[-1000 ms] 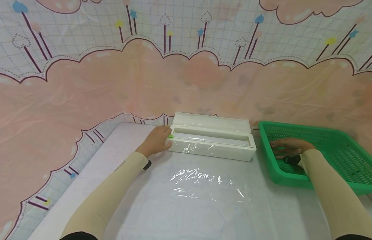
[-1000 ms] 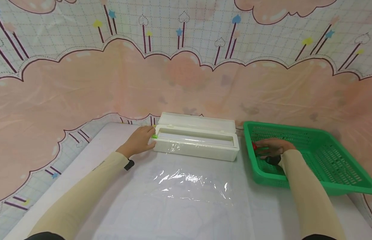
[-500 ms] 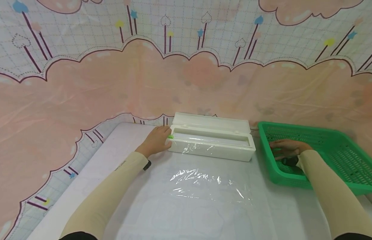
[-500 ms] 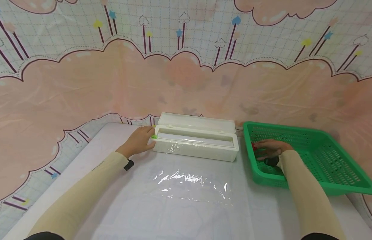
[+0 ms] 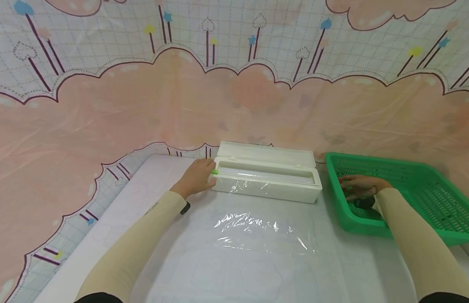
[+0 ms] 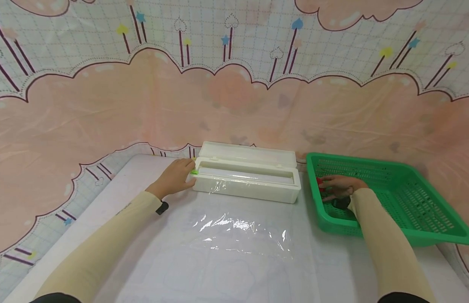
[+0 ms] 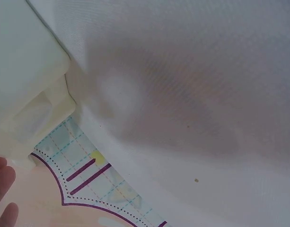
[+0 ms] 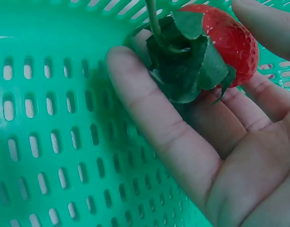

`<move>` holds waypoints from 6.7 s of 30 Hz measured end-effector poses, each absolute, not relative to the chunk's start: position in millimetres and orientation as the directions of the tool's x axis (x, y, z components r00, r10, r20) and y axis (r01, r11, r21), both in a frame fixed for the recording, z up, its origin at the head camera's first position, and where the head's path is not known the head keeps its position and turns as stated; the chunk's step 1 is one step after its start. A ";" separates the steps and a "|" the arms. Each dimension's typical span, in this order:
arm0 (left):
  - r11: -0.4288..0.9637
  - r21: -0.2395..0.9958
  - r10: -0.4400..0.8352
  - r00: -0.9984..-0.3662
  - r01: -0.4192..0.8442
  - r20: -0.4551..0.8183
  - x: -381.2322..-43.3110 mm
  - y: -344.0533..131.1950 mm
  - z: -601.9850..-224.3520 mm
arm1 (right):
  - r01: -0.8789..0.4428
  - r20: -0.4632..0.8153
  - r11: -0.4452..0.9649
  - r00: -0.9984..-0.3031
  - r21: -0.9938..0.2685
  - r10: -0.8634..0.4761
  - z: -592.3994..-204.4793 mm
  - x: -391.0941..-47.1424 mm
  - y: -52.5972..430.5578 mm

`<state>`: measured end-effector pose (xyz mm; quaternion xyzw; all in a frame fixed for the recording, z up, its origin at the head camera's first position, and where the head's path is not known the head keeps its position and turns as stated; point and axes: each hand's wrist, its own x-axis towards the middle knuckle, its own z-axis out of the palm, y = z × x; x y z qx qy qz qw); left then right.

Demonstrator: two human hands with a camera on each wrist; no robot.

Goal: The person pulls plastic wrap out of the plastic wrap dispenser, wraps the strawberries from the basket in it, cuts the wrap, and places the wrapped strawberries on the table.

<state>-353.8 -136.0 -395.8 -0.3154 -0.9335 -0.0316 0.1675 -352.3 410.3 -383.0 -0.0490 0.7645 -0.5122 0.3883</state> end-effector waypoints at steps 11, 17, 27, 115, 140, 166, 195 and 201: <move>0.802 -0.032 0.576 -0.758 0.596 0.306 -353.2 -133.2 -392.5 | 0.278 -0.525 0.490 -0.696 -0.826 -0.490 -378.8 -349.8 417.0; 0.802 -0.036 0.577 -0.758 0.596 0.302 -352.5 -132.3 -392.3 | 0.199 -0.518 0.557 -0.692 -0.807 -0.503 -366.9 -347.3 423.6; 0.808 -0.039 0.572 -0.765 0.588 0.298 -351.7 -134.3 -393.5 | 0.157 -0.505 0.538 -0.626 -0.828 -0.595 -328.3 -342.4 444.4; 0.812 -0.097 0.568 -0.740 0.575 0.360 -351.0 -131.3 -400.1 | -0.140 -0.340 0.569 -0.679 -0.810 -0.650 -412.6 -268.2 184.8; 0.834 0.020 0.517 -0.795 0.551 0.317 -329.8 -135.9 -382.1 | -0.244 -0.274 0.645 -0.757 -0.724 -0.594 -405.3 -254.1 192.7; 0.278 -0.314 0.960 -0.265 0.908 0.084 -230.3 -130.3 -418.6 | -0.608 0.129 0.715 -0.785 -0.345 -0.606 -425.8 -181.4 275.4; 0.222 -0.444 0.974 -0.222 0.868 0.053 -231.9 -126.4 -416.2 | -0.781 0.259 0.360 -0.260 0.510 -0.930 -428.1 -185.7 265.0; 0.409 -0.331 0.912 -0.364 0.851 0.192 -231.4 -123.8 -406.4 | -0.791 0.376 0.440 -0.288 0.425 -0.881 -424.9 -191.9 269.1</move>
